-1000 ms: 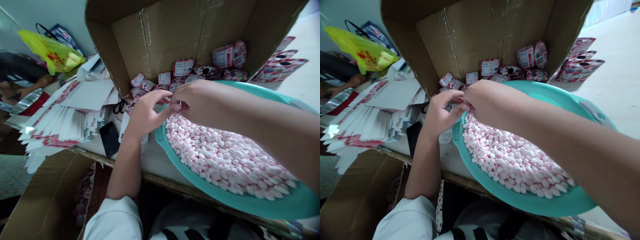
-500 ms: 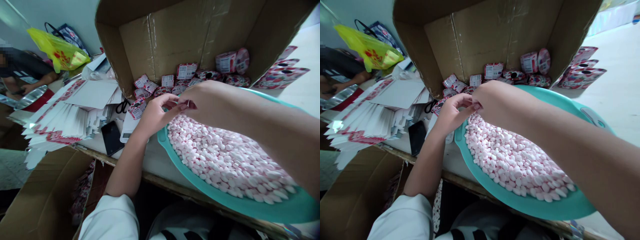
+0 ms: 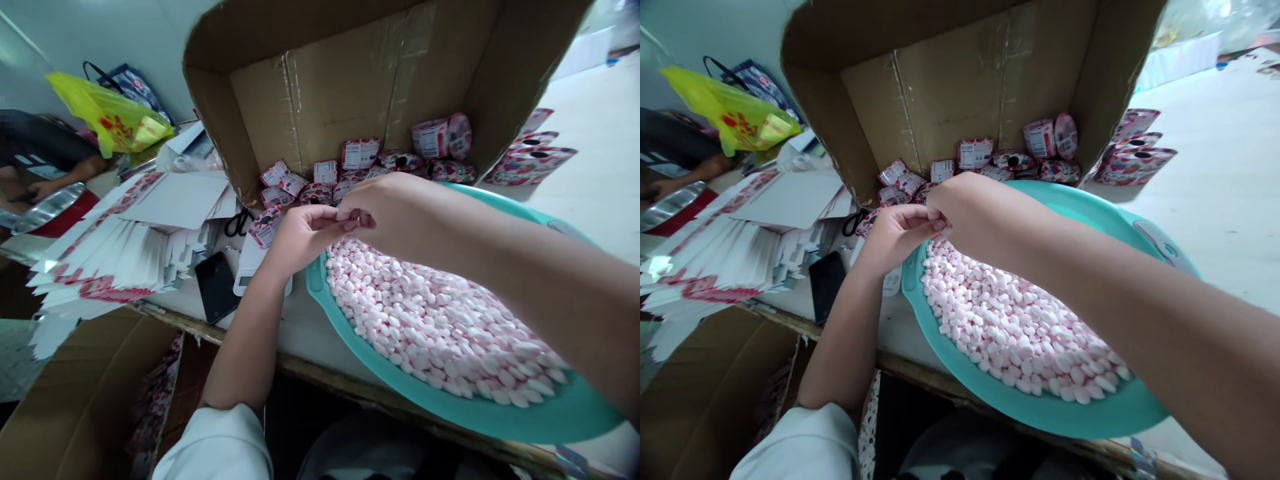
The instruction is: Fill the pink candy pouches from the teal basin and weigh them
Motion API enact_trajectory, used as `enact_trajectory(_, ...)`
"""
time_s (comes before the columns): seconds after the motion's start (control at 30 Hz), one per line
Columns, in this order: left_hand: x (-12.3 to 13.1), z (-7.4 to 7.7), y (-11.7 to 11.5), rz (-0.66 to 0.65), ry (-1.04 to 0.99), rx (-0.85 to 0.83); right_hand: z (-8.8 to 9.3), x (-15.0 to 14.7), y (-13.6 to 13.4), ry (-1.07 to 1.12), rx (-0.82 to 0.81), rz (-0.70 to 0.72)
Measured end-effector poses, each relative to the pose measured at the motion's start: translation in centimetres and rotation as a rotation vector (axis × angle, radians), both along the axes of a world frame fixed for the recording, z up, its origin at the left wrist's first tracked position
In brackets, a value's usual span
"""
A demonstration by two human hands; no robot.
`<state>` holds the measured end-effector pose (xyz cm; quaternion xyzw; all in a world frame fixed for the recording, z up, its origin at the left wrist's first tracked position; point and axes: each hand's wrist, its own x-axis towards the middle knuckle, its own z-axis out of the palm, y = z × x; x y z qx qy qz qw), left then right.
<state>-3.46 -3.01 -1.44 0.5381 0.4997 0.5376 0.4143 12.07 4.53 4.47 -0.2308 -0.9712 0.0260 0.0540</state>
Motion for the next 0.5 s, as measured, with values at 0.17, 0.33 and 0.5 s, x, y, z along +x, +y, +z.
enact_trajectory(0.17, 0.1, 0.4, -0.1, 0.029, 0.003, -0.019, 0.6, 0.0, -0.4, -0.016, -0.005, -0.034)
enact_trajectory(0.33, 0.0, 0.7, -0.2, 0.055, 0.083, -0.016, 0.9, 0.5, -0.4, 0.020, -0.042, -0.042)
enact_trajectory(0.5, -1.8, 1.9, -1.3, 0.257, 0.371, 0.044, 0.1, 1.2, 0.1, 0.117, -0.092, -0.027)
